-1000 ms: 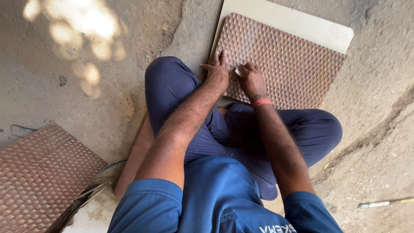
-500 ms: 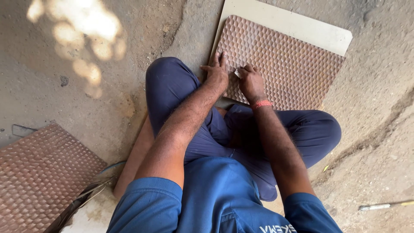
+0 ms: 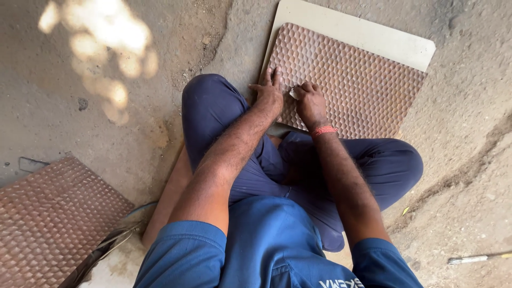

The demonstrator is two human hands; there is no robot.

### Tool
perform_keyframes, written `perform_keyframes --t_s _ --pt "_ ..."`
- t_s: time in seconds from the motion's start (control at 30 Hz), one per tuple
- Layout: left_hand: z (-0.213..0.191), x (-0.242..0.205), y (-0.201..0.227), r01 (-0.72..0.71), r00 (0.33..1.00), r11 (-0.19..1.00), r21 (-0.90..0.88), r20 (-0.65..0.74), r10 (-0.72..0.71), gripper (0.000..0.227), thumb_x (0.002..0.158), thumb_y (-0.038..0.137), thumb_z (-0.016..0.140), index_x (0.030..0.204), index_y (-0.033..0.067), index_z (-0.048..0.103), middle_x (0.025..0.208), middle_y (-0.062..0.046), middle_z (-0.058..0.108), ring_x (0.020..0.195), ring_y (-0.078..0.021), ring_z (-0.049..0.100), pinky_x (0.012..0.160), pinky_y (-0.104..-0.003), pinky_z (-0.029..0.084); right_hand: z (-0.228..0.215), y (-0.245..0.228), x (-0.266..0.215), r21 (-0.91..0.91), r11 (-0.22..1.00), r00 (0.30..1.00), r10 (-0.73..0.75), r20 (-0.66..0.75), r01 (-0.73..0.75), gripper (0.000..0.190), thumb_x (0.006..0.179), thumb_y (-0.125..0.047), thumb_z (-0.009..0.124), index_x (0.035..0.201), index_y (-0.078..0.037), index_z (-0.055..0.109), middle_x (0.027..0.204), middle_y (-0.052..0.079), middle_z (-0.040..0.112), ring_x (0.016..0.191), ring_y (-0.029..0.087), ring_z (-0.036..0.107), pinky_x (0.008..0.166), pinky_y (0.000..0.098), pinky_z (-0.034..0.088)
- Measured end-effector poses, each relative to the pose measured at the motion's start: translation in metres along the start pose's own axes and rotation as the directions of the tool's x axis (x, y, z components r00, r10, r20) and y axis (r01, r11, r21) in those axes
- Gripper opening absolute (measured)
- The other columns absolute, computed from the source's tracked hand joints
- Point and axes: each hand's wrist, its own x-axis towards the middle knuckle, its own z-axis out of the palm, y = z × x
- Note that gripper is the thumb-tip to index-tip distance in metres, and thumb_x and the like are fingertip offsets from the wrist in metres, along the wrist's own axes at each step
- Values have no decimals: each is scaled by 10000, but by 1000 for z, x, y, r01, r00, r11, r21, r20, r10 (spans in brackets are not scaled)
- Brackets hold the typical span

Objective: The person sits cross-legged on the ground with a textured metal sheet resting on a board on their lap and repeatedly rubs a small handheld block across the sheet's surface, repositioning the sheet between passes to work different areas.

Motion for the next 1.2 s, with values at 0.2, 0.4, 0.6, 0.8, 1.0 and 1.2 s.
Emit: perform_keyframes --t_s 0.2,0.4,0.6,0.8,1.0,1.2 --pt "15 12 6 52 993 997 -63 -98 -58 1279 740 649 835 1662 76 159 1710 -208 -182 1534 -528 -102 972 -804 440 4 -4 -2 5 1000 1000 13 8 -13 285 880 -164 742 1150 -72 750 1132 109 692 1056 359 623 899 431 538" --pt "31 53 7 38 998 997 -68 -54 -42 1159 816 529 830 1645 96 146 1682 -223 -228 1498 -579 -125 930 -843 438 6 26 -6 -19 998 993 59 102 -57 199 891 -92 694 1076 -112 763 1093 113 698 1001 365 655 849 454 550" --pt "60 75 19 103 971 994 -22 -213 -105 1019 892 542 756 1627 73 228 1700 -242 -190 1519 -600 -77 916 -871 455 -4 22 0 118 988 990 112 -84 -102 290 872 -44 667 1145 -86 754 1120 130 699 1022 379 666 864 458 554" --pt "12 22 9 32 999 999 -37 6 -32 1275 735 653 841 1656 110 147 1700 -212 -210 1532 -563 -96 985 -779 430 -2 3 5 46 998 997 51 -53 -48 264 853 -177 774 1094 -74 745 1100 134 668 1041 378 637 850 461 551" --pt "11 19 8 58 998 998 -34 -37 -59 1331 718 689 834 1660 92 105 1691 -246 -226 1522 -561 -103 985 -772 432 5 7 3 -66 998 1000 20 -21 -22 308 848 -167 763 1146 -91 746 1114 96 674 1078 358 614 851 442 553" --pt "16 19 8 67 995 997 -47 -65 -70 1424 676 713 844 1665 63 53 1686 -218 -220 1528 -538 -99 1002 -752 428 13 14 -3 -18 1000 999 23 -40 -23 341 832 -202 794 1144 -77 737 1131 108 674 1064 366 612 873 451 549"
